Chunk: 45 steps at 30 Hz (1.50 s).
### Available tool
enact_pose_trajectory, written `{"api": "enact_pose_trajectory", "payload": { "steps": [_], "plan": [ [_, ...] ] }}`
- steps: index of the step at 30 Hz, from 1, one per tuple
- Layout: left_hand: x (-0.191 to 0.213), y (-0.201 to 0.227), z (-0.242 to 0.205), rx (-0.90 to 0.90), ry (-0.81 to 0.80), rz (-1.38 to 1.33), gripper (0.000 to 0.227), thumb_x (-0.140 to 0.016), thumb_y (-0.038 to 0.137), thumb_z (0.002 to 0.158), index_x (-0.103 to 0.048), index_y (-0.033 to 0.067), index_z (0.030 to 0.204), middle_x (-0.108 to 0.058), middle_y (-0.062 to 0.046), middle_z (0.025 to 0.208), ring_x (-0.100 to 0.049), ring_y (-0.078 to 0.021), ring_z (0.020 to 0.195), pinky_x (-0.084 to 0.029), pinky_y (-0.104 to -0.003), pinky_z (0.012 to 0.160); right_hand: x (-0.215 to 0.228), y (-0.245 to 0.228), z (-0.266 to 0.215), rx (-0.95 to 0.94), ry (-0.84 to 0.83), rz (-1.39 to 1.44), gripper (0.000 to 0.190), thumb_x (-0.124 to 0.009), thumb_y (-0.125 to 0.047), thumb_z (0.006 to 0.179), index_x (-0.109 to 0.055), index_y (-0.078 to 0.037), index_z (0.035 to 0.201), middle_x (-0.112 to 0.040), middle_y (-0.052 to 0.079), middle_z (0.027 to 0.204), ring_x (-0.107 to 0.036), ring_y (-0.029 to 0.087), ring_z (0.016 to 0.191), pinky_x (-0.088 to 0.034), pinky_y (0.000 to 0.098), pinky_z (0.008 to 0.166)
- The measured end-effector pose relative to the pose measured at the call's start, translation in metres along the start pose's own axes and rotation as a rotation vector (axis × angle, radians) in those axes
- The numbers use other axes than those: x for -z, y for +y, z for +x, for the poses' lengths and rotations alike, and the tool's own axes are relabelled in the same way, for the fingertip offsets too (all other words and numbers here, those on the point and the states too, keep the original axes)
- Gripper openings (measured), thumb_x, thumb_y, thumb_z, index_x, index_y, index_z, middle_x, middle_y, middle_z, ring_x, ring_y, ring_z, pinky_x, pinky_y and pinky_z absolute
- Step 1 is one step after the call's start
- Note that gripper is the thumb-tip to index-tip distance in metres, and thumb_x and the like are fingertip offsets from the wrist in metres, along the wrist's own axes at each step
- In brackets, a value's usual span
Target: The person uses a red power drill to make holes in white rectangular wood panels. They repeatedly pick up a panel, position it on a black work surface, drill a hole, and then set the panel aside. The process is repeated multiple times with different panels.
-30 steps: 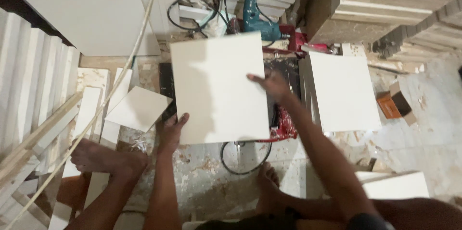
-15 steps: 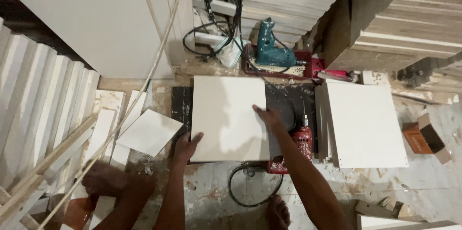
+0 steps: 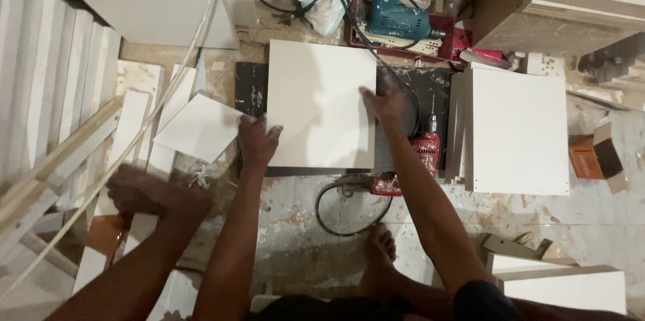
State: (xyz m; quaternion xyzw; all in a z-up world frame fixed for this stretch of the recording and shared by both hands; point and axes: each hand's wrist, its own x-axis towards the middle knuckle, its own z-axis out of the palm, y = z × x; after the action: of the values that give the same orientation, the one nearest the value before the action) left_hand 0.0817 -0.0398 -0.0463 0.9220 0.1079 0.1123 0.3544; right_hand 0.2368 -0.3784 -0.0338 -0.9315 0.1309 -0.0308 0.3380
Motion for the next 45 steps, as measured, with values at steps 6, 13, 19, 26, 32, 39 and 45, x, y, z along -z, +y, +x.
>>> {"api": "enact_pose_trajectory", "payload": {
  "steps": [6,13,19,26,32,39,45],
  "plan": [
    [0.027,-0.034,-0.007,0.075,-0.29,-0.167,0.053,-0.073,0.032,0.104,-0.063,-0.004,0.141,-0.062,-0.026,0.113,-0.071,-0.047,0.096,-0.061,-0.055,0.075,0.054,0.012,-0.033,0.134,-0.111,0.074,0.068,-0.088,-0.043,0.095,-0.061,-0.003,0.143,-0.075,0.025,0.117,-0.071,0.046,0.114,-0.054,0.0634,0.103],
    [0.076,-0.022,-0.052,-0.135,-0.683,0.306,0.076,-0.079,0.048,0.093,-0.057,-0.0007,0.146,-0.067,-0.023,0.135,-0.067,-0.0383,0.128,-0.037,-0.061,0.121,0.089,0.045,-0.134,0.085,-0.474,-0.167,0.113,-0.084,-0.08,0.075,-0.049,-0.013,0.159,-0.058,0.026,0.145,-0.057,0.045,0.137,-0.045,0.0549,0.119],
    [0.026,-0.041,-0.093,-0.342,-0.121,0.552,0.044,-0.09,0.038,0.09,-0.072,0.0104,0.119,-0.07,-0.007,0.109,-0.074,-0.026,0.1,-0.055,-0.046,0.097,0.045,0.101,-0.193,0.252,-0.315,-0.386,0.065,-0.087,-0.049,0.087,-0.072,-0.008,0.136,-0.077,0.016,0.105,-0.074,0.038,0.1,-0.06,0.0508,0.092],
    [0.008,-0.052,-0.1,-0.313,-0.024,0.533,0.031,-0.089,0.027,0.092,-0.072,0.011,0.112,-0.071,-0.005,0.101,-0.076,-0.0234,0.095,-0.057,-0.046,0.095,0.043,0.086,-0.19,0.11,-0.249,-0.348,0.023,-0.075,-0.032,0.093,-0.078,-0.013,0.106,-0.077,0.018,0.094,-0.076,0.043,0.093,-0.063,0.0576,0.083],
    [0.016,-0.043,-0.103,-0.34,-0.06,0.542,0.023,-0.083,0.015,0.093,-0.072,0.0058,0.111,-0.065,-0.008,0.096,-0.074,-0.0265,0.091,-0.053,-0.048,0.093,0.024,0.122,-0.175,0.167,-0.253,-0.512,0.022,-0.07,-0.032,0.094,-0.073,-0.011,0.099,-0.075,0.021,0.085,-0.077,0.045,0.085,-0.065,0.0552,0.073],
    [0.057,0.001,-0.095,-0.354,-0.099,0.607,0.017,-0.072,0.027,0.095,-0.074,0.0127,0.104,-0.072,-0.006,0.095,-0.074,-0.026,0.084,-0.047,-0.047,0.087,0.05,0.09,-0.192,0.275,-0.236,-0.344,0.024,-0.079,-0.024,0.088,-0.078,-0.009,0.107,-0.076,0.019,0.093,-0.075,0.045,0.092,-0.063,0.0564,0.082],
    [0.055,-0.005,-0.096,-0.402,0.03,0.417,0.078,-0.091,0.049,0.076,-0.06,0.0111,0.137,-0.061,-0.017,0.122,-0.066,-0.0396,0.109,-0.051,-0.058,0.094,0.076,0.129,-0.224,0.301,0.606,0.074,0.031,-0.076,-0.002,0.082,-0.065,-0.003,0.111,-0.062,0.021,0.099,-0.066,0.044,0.092,-0.055,0.0482,0.086]
  ]
}}
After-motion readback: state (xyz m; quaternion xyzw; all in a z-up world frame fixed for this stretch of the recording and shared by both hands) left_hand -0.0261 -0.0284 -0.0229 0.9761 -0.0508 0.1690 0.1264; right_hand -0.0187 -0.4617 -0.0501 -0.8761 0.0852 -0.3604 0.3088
